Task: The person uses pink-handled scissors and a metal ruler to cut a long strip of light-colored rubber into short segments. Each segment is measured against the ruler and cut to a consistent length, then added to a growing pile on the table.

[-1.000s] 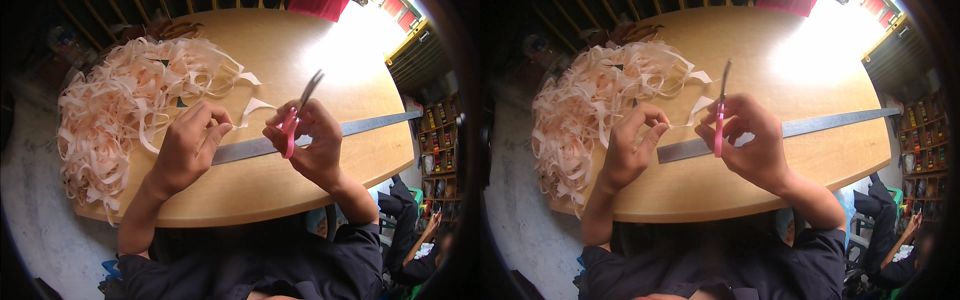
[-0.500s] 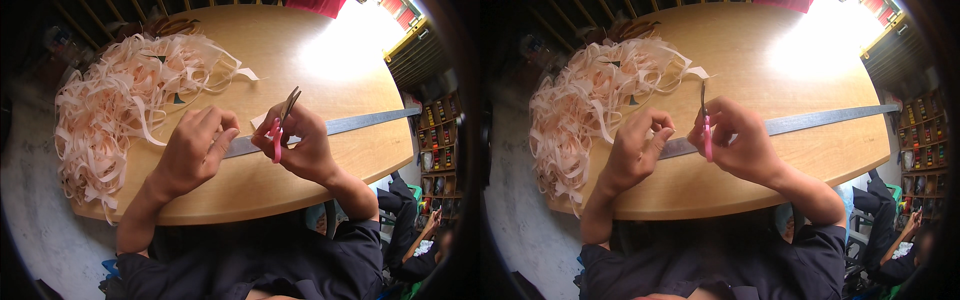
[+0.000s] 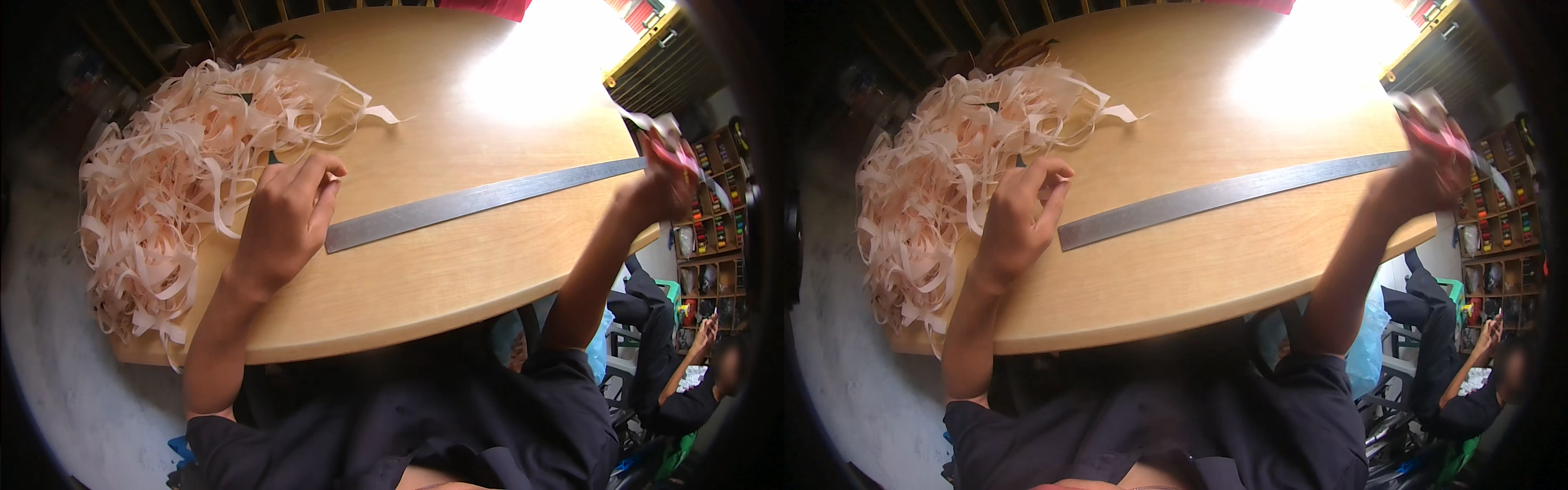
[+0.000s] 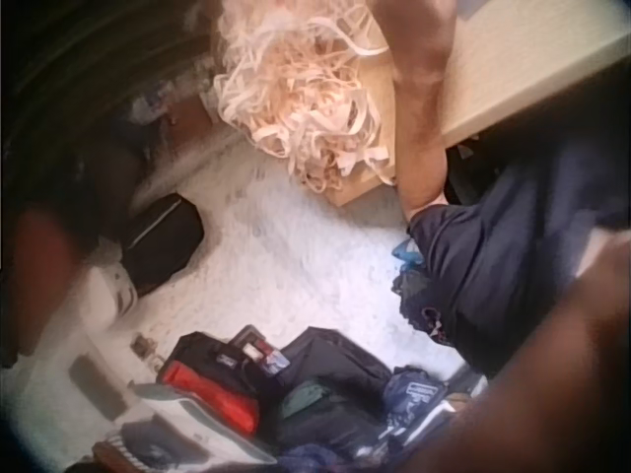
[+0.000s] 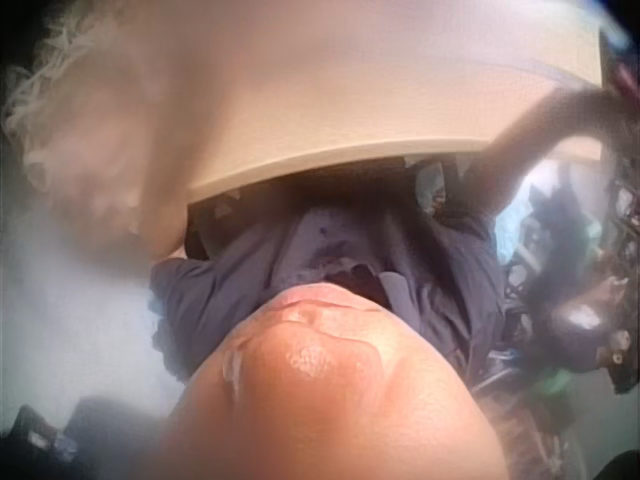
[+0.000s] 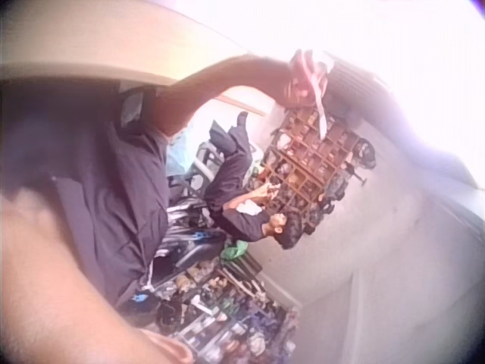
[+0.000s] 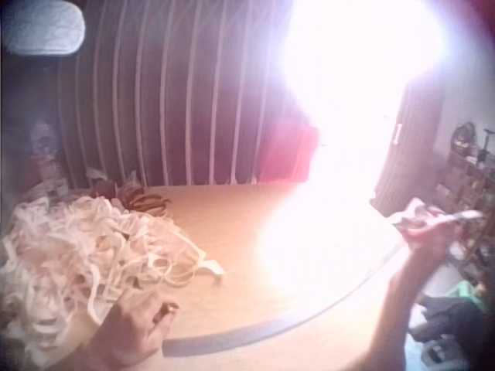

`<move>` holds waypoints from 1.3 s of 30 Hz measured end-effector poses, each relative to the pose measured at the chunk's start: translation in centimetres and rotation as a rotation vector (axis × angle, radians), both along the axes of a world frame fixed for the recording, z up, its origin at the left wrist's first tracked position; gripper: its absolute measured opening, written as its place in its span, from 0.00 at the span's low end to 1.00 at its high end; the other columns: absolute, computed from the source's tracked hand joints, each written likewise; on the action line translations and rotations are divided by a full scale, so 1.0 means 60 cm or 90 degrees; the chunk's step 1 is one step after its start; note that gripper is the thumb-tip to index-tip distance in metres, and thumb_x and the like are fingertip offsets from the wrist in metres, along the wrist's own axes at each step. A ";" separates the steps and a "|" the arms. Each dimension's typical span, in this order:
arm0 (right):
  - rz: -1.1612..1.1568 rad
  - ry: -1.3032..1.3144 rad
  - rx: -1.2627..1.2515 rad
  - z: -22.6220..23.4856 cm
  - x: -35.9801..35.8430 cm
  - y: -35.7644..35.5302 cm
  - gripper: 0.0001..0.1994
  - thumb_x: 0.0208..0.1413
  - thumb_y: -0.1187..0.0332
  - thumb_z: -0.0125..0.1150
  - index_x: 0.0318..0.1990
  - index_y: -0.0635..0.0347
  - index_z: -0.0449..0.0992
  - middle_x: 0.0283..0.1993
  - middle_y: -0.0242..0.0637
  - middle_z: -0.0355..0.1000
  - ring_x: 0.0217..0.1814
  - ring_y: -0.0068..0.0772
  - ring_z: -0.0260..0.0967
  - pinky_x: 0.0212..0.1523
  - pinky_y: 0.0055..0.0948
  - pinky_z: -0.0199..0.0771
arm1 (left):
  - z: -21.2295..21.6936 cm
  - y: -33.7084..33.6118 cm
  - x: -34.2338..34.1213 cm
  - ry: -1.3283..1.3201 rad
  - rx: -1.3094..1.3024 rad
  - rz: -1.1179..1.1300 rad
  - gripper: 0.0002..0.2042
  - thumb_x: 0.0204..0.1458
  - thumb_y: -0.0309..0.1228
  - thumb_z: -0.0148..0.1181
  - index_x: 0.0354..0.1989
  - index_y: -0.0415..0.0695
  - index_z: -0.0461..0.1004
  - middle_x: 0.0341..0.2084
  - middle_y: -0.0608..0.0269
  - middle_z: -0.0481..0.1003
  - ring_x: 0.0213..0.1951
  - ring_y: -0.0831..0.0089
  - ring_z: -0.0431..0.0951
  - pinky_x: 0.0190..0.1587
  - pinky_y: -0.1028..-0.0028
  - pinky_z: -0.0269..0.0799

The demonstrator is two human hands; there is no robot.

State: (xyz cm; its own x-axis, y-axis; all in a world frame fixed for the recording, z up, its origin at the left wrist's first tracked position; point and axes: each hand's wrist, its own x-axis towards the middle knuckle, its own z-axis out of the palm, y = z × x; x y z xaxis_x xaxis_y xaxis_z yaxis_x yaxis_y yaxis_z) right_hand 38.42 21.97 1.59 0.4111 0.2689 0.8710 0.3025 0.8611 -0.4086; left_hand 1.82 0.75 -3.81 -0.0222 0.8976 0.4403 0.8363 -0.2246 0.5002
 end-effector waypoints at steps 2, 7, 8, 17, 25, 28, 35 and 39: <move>-0.045 0.161 -0.011 -0.031 0.123 -0.015 0.14 0.53 0.79 0.69 0.44 0.80 0.75 0.44 0.61 0.79 0.37 0.48 0.84 0.40 0.34 0.92 | -0.001 0.001 0.001 0.007 0.015 -0.016 0.06 0.59 0.21 0.61 0.43 0.42 0.75 0.32 0.52 0.80 0.36 0.53 0.79 0.46 0.60 0.70; -0.275 0.217 -0.285 -0.295 0.409 -0.153 0.08 0.59 0.76 0.69 0.35 0.66 0.73 0.36 0.39 0.77 0.31 0.30 0.76 0.29 0.25 0.80 | 0.001 0.004 0.005 -0.108 0.020 -0.031 0.06 0.61 0.19 0.59 0.44 0.42 0.75 0.32 0.51 0.78 0.33 0.55 0.79 0.40 0.62 0.71; -0.356 0.197 -0.367 -0.356 0.457 -0.202 0.09 0.57 0.77 0.69 0.33 0.61 0.72 0.35 0.37 0.77 0.29 0.28 0.75 0.27 0.25 0.78 | 0.002 0.002 0.007 -0.150 0.004 -0.028 0.06 0.61 0.19 0.58 0.45 0.41 0.75 0.32 0.51 0.78 0.32 0.56 0.79 0.38 0.63 0.71; -0.874 0.017 -1.060 -0.631 0.663 -0.533 0.17 0.43 0.59 0.75 0.36 0.61 0.84 0.31 0.47 0.83 0.36 0.56 0.82 0.43 0.48 0.79 | -0.002 -0.001 0.028 -0.253 -0.014 -0.013 0.08 0.65 0.19 0.51 0.49 0.39 0.73 0.25 0.60 0.71 0.25 0.72 0.71 0.31 0.71 0.68; -1.048 0.099 -0.886 -0.592 0.621 -0.493 0.19 0.53 0.55 0.65 0.41 0.64 0.81 0.35 0.47 0.83 0.38 0.57 0.81 0.44 0.51 0.79 | -0.009 -0.003 0.017 -0.352 -0.072 0.019 0.08 0.65 0.22 0.49 0.50 0.37 0.72 0.23 0.67 0.69 0.22 0.83 0.67 0.28 0.75 0.64; -1.065 0.073 -0.673 -0.547 0.588 -0.453 0.20 0.54 0.56 0.67 0.46 0.63 0.78 0.35 0.45 0.81 0.38 0.55 0.81 0.45 0.50 0.79 | -0.006 -0.003 0.017 -0.355 -0.111 0.015 0.08 0.65 0.22 0.51 0.50 0.37 0.72 0.26 0.67 0.71 0.27 0.82 0.70 0.32 0.76 0.67; -0.211 0.019 -0.396 -0.257 0.339 -0.225 0.17 0.59 0.76 0.71 0.52 0.74 0.75 0.47 0.45 0.78 0.40 0.28 0.77 0.37 0.26 0.84 | 0.006 -0.005 0.025 -0.342 -0.200 -0.055 0.10 0.62 0.20 0.59 0.52 0.36 0.73 0.33 0.58 0.81 0.39 0.74 0.84 0.42 0.75 0.78; 0.208 -0.098 -0.469 -0.099 0.055 -0.178 0.15 0.59 0.78 0.70 0.52 0.66 0.74 0.44 0.43 0.79 0.40 0.30 0.81 0.35 0.26 0.87 | 0.016 -0.010 0.020 -0.405 -0.227 -0.118 0.10 0.63 0.19 0.60 0.51 0.34 0.73 0.35 0.52 0.83 0.45 0.69 0.87 0.44 0.74 0.80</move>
State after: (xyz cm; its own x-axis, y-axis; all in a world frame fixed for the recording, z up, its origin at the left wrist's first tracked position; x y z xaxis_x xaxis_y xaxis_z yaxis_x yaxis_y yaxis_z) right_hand 41.73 11.32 -4.34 0.1039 0.8794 0.4647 0.1815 0.4426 -0.8782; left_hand 3.03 0.16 -2.87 -0.0099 0.9972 0.0743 0.3254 -0.0671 0.9432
